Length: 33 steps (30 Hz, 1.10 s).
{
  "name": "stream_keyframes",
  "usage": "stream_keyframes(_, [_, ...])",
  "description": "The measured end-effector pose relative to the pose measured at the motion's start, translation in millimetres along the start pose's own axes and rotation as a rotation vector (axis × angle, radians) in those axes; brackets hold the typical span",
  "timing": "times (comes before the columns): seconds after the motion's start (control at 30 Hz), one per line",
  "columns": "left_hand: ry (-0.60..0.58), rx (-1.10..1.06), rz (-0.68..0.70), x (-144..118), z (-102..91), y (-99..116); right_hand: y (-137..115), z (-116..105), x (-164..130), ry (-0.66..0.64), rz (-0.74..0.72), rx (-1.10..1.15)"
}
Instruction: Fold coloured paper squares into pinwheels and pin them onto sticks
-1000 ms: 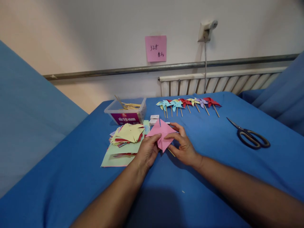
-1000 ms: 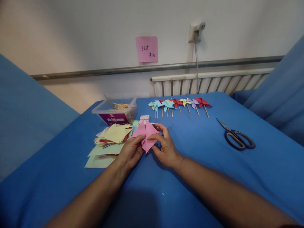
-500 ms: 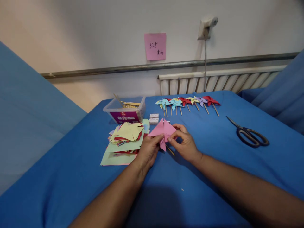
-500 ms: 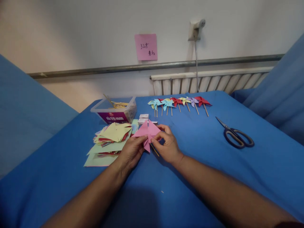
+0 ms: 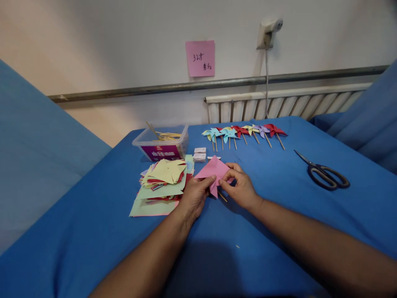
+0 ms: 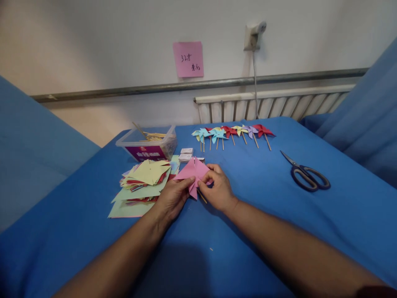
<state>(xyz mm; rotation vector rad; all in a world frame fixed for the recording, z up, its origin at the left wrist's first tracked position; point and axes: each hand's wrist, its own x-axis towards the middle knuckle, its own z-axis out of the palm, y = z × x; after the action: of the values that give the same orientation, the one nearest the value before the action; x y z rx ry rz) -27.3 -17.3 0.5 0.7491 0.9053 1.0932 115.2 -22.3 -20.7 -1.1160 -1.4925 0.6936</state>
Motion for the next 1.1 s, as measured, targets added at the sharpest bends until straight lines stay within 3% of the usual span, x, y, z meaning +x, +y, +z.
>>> stream_keyframes(1.1, [0.03,-0.005,-0.03,1.4,-0.8,-0.5,2.3,1.4,1.3,-0.004,0.048,0.042])
